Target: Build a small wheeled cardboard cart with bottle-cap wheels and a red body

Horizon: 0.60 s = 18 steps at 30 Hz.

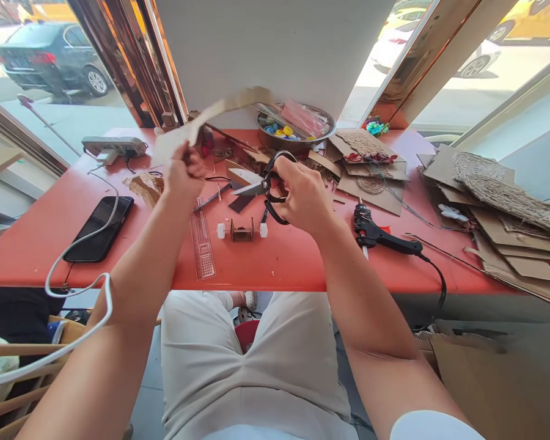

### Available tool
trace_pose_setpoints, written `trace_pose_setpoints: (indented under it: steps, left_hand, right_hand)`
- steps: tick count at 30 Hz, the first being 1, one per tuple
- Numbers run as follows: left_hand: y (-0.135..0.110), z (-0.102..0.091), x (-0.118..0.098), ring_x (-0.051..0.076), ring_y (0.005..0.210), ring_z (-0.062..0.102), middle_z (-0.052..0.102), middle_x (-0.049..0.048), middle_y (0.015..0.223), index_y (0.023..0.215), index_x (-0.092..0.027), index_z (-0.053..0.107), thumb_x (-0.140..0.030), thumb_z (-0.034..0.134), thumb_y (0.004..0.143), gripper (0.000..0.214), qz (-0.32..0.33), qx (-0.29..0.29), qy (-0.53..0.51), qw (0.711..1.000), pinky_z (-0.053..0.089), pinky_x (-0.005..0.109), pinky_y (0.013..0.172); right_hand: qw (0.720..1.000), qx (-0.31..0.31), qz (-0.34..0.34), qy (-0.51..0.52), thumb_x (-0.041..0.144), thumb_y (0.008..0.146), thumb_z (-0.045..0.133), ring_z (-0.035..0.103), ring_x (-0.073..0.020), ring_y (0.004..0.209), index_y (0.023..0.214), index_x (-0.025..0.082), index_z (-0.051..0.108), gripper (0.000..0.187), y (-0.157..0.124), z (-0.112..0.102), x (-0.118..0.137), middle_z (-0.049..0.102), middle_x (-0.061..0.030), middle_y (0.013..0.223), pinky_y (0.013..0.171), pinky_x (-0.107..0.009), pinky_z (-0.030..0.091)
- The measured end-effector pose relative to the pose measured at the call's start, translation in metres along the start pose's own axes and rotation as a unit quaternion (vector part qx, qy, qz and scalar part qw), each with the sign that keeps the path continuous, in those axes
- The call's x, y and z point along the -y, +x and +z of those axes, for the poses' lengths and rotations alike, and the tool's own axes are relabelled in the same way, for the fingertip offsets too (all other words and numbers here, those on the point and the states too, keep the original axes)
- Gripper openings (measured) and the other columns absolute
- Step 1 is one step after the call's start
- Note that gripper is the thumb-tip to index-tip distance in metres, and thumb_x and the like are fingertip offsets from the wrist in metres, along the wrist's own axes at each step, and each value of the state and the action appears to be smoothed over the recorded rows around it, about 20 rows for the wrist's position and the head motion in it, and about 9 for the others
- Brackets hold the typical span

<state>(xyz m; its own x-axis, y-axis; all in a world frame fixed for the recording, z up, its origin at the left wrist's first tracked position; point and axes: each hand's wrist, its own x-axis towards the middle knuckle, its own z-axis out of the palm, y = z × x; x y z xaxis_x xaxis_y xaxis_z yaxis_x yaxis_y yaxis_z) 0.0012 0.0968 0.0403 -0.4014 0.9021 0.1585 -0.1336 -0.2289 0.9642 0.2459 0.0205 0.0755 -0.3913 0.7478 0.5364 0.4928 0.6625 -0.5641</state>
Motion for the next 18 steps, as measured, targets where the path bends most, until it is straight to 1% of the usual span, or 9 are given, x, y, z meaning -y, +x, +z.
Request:
trace_pose_setpoints:
  steps: [2, 4, 6, 7, 10, 12, 14, 16, 18]
  left_hand:
    - [0.009, -0.011, -0.008, 0.005, 0.038, 0.026, 0.036, -0.0076, 0.047, 0.056, -0.024, 0.04, -0.041, 0.071, 0.103, 0.059, -0.06, -0.041, -0.043, 0.996, 0.025, 0.024, 0.038]
    - [0.009, -0.012, -0.01, 0.005, 0.038, 0.03, 0.039, -0.0074, 0.047, 0.057, -0.024, 0.043, -0.031, 0.069, 0.105, 0.055, -0.089, -0.046, -0.046, 0.994, 0.025, 0.024, 0.038]
    - [0.001, -0.003, -0.005, 0.004, 0.037, 0.032, 0.04, -0.0079, 0.046, 0.056, -0.023, 0.045, -0.025, 0.074, 0.101, 0.054, -0.098, -0.005, -0.027, 0.995, 0.026, 0.023, 0.037]
    - [-0.004, 0.003, -0.002, 0.004, 0.036, 0.032, 0.04, -0.0081, 0.046, 0.055, -0.022, 0.047, -0.026, 0.077, 0.099, 0.053, -0.098, 0.018, -0.007, 0.995, 0.026, 0.022, 0.037]
    - [-0.017, 0.015, 0.007, 0.003, 0.033, 0.033, 0.045, -0.0065, 0.046, 0.056, -0.02, 0.052, -0.034, 0.082, 0.097, 0.053, -0.116, 0.068, 0.064, 0.989, 0.022, 0.02, 0.036]
    - [-0.021, 0.013, 0.01, 0.004, 0.031, 0.031, 0.046, -0.0051, 0.043, 0.055, -0.019, 0.054, -0.041, 0.081, 0.097, 0.054, -0.129, 0.096, 0.12, 0.98, 0.019, 0.018, 0.036]
    - [-0.021, 0.007, 0.011, 0.005, 0.029, 0.031, 0.045, -0.0047, 0.04, 0.053, -0.02, 0.053, -0.045, 0.082, 0.095, 0.057, -0.097, 0.124, 0.168, 0.973, 0.017, 0.018, 0.035]
    - [-0.021, 0.004, 0.009, 0.006, 0.03, 0.032, 0.044, -0.0048, 0.038, 0.051, -0.021, 0.053, -0.045, 0.086, 0.091, 0.056, -0.017, 0.161, 0.199, 0.967, 0.019, 0.019, 0.036]
    - [-0.026, 0.008, 0.006, 0.008, 0.034, 0.037, 0.05, -0.0027, 0.042, 0.053, -0.021, 0.058, -0.043, 0.087, 0.087, 0.05, 0.051, 0.222, 0.233, 0.945, 0.024, 0.021, 0.038]
  right_hand:
    - [1.0, -0.022, 0.008, 0.018, 0.024, 0.083, 0.069, 0.049, -0.0161, 0.071, 0.076, 0.028, 0.037, 0.032, 0.0, -0.001, -0.006, 0.052, 0.0032, 0.073, 0.074, -0.03, 0.049]
    - [0.995, -0.085, 0.026, 0.034, 0.029, 0.087, 0.07, 0.052, -0.0169, 0.07, 0.08, 0.029, 0.042, 0.028, 0.001, -0.003, -0.02, 0.055, 0.0031, 0.075, 0.073, -0.031, 0.051]
    - [0.985, -0.166, 0.037, 0.035, 0.032, 0.089, 0.074, 0.055, -0.0173, 0.071, 0.083, 0.029, 0.047, 0.028, 0.005, -0.006, -0.041, 0.058, 0.0034, 0.078, 0.074, -0.033, 0.054]
    - [0.98, -0.189, 0.043, 0.035, 0.031, 0.089, 0.075, 0.057, -0.0177, 0.072, 0.084, 0.029, 0.048, 0.028, 0.006, -0.007, -0.051, 0.059, 0.0031, 0.079, 0.076, -0.034, 0.055]
    - [0.968, -0.24, 0.063, 0.029, 0.025, 0.095, 0.073, 0.061, -0.0191, 0.078, 0.086, 0.029, 0.049, 0.026, 0.01, -0.011, -0.076, 0.06, 0.002, 0.08, 0.081, -0.037, 0.057]
    - [0.963, -0.257, 0.078, 0.019, 0.023, 0.097, 0.073, 0.061, -0.0196, 0.08, 0.085, 0.03, 0.048, 0.028, 0.012, -0.011, -0.084, 0.061, 0.001, 0.081, 0.082, -0.036, 0.056]
    - [0.96, -0.264, 0.093, 0.01, 0.022, 0.097, 0.074, 0.061, -0.0194, 0.082, 0.087, 0.03, 0.047, 0.03, 0.014, -0.01, -0.084, 0.062, -0.0001, 0.083, 0.083, -0.035, 0.055]
    - [0.958, -0.267, 0.105, -0.001, 0.021, 0.097, 0.074, 0.06, -0.0189, 0.082, 0.09, 0.03, 0.046, 0.03, 0.015, -0.007, -0.081, 0.062, -0.0006, 0.084, 0.082, -0.033, 0.054]
    - [0.96, -0.261, 0.102, -0.013, 0.02, 0.098, 0.073, 0.059, -0.0187, 0.081, 0.093, 0.03, 0.046, 0.029, 0.015, -0.004, -0.077, 0.063, -0.0006, 0.085, 0.081, -0.032, 0.054]
